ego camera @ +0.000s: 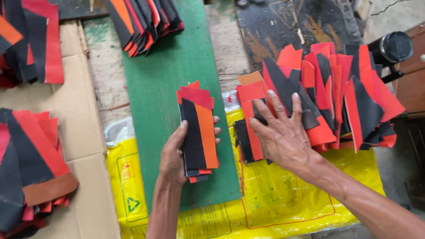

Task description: The person repeatedly picks up red and black shoe sole pieces, aligns them on a green board, and stacks them into piles. The hands handle the pieces one at a time, arranging and stacking them without using any visible tools.

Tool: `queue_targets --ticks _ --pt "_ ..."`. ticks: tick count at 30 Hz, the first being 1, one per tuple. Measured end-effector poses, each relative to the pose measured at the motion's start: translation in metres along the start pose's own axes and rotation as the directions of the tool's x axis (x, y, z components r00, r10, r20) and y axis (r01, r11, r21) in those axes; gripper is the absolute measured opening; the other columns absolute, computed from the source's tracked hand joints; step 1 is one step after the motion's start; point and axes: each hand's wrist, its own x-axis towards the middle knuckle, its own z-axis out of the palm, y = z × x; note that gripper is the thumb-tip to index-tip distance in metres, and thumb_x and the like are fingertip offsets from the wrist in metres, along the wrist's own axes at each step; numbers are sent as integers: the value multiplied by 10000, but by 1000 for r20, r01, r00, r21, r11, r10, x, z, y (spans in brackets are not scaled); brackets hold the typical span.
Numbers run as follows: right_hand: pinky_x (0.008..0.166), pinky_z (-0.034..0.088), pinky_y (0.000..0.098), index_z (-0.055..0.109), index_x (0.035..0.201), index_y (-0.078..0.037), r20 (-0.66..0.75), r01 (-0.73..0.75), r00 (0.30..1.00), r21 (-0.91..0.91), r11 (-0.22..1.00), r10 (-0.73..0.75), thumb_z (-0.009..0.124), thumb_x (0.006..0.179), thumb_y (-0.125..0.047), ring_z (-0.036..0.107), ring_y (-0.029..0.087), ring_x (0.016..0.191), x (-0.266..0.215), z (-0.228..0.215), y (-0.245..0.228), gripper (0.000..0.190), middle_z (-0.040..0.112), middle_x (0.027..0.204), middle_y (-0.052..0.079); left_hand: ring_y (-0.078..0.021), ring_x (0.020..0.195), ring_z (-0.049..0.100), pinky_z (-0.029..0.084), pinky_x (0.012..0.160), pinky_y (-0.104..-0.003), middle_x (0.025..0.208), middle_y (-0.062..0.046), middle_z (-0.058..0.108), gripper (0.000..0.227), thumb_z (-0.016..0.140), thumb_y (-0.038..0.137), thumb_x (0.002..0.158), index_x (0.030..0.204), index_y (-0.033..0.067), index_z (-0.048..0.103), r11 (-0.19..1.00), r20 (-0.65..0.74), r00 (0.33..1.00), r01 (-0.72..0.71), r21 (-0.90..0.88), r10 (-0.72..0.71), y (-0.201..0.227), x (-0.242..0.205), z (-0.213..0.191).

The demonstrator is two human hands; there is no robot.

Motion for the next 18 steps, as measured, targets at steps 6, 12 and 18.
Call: queue_targets --ticks 6,12,18 --pt "1121 136 765 704 1158 -129 -11 11 1000 -33 999 -11 617 898 -227 305 405 1487 1 -3 -2 292 468 1504 145 -345 1262 630 544 1056 -503 1388 -254 603 571 491 330 1053 1454 -74 442 984 101 994 -21 -175 40 7 -8 -14" --pt "1159 214 660 666 1100 -114 -75 -39 996 35 999 42 690 852 -155 394 385 1444 11 -15 -21 252 545 1407 158 -295 1139 690 591 983 -446 1314 -209 657 515 589 237 1058 1472 -42 463 986 126 992 14 -167 7 -3 3 -26" --pt "904 533 305 586 1280 -24 -23 -222 933 749 625 359 668 942 -39 678 178 1053 20 -19 -57 349 706 1150 81 -211 1013 732 641 884 -402 1219 -156 700 467 690 108 980 1403 -27 546 993 -23 998 -60 -103 58 -13 7 -28"
